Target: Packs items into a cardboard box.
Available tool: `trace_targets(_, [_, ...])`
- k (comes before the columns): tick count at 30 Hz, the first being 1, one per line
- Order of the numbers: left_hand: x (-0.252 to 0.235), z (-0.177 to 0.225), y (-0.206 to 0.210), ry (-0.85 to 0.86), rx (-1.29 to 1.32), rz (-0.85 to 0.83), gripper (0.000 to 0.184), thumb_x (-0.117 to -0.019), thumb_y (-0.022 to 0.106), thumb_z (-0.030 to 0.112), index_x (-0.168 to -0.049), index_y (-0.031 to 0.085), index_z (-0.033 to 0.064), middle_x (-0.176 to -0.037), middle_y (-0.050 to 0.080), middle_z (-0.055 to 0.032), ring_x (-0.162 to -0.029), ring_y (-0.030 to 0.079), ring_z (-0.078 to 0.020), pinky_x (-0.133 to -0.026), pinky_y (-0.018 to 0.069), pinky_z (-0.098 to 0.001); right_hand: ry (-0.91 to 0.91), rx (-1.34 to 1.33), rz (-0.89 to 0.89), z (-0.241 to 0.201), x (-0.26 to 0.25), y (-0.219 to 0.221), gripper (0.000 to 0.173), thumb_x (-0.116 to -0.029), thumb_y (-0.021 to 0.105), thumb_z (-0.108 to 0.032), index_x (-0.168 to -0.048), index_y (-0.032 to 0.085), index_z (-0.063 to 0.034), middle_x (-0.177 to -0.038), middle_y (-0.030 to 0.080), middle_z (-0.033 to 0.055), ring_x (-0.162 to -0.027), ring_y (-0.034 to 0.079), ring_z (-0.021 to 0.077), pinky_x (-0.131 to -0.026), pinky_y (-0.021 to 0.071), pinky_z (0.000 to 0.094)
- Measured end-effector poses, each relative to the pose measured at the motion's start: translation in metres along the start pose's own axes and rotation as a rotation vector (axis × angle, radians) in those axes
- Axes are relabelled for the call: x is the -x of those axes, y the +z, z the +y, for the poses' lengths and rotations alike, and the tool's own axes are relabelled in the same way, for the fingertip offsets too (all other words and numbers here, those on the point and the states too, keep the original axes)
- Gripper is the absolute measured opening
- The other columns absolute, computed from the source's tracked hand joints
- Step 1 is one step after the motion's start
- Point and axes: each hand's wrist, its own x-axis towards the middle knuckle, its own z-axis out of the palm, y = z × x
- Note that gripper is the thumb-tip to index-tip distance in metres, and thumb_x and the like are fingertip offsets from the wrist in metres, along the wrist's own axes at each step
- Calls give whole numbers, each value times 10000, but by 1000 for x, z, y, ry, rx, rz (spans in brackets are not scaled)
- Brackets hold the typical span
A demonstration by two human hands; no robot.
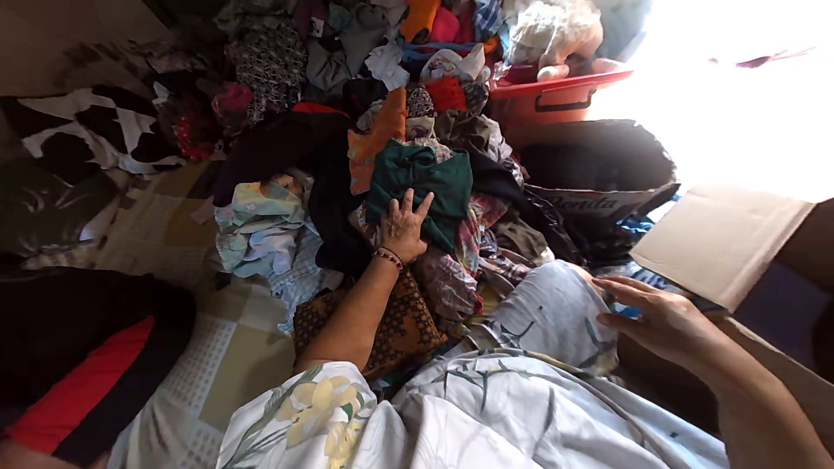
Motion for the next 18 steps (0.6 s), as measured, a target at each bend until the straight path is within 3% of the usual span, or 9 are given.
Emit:
trace_targets(3, [-7,0,-1,-26,-15,-36,1115,-654,902,168,-1608,341,296,-1592,335,-258,-1302,427,-536,-893,431,-677,10,-4,-8,-3,0,0,513,-813,804,18,-1307,663,29,-1313,633,282,-1056,679,465,-896,536,638])
trace_targets(8, [-17,-9,-19,10,93,-54,804,-774,766,7,-1497,543,279,-1464,504,-257,-1257,507,-505,-914,408,-689,33,-19,-25,-7,0,-2,503,-836,798,-15,-1318,657,17,-1313,634,272,-1106,663,451,-933,523,632])
trace_targets(11, [-31,-24,-23,1,275,-9,545,-841,702,15,-1366,666,156,-1292,632,-215,-1161,617,-422,-940,464,-651,47,-19,-31,-8,0,-2,506,-846,798,-34,-1330,655,5,-1333,628,266,-1141,652,452,-962,506,635])
trace_targets(14, [-48,-42,-28,-25,543,15,364,-918,661,18,-1279,670,-26,-1257,674,-245,-1215,631,-376,-1073,449,-560,48,-33,-33,-8,0,-3,502,-847,799,-33,-1325,655,13,-1333,627,271,-1152,646,458,-976,499,637])
trace_targets(16, [-54,-45,-37,-87,680,17,276,-964,628,14,-1221,674,-76,-1209,686,-253,-1168,648,-319,-1064,459,-474,53,-40,-39,-9,1,-2,500,-850,797,-33,-1326,652,19,-1338,624,276,-1161,642,463,-986,494,634])
trace_targets(18, [-57,-48,-44,-198,801,-12,226,-1014,571,39,-1195,666,-59,-1171,683,-201,-1089,640,-234,-1002,482,-413,65,-47,-43,-9,1,-2,493,-855,795,-35,-1324,652,22,-1336,625,275,-1165,640,461,-992,492,630])
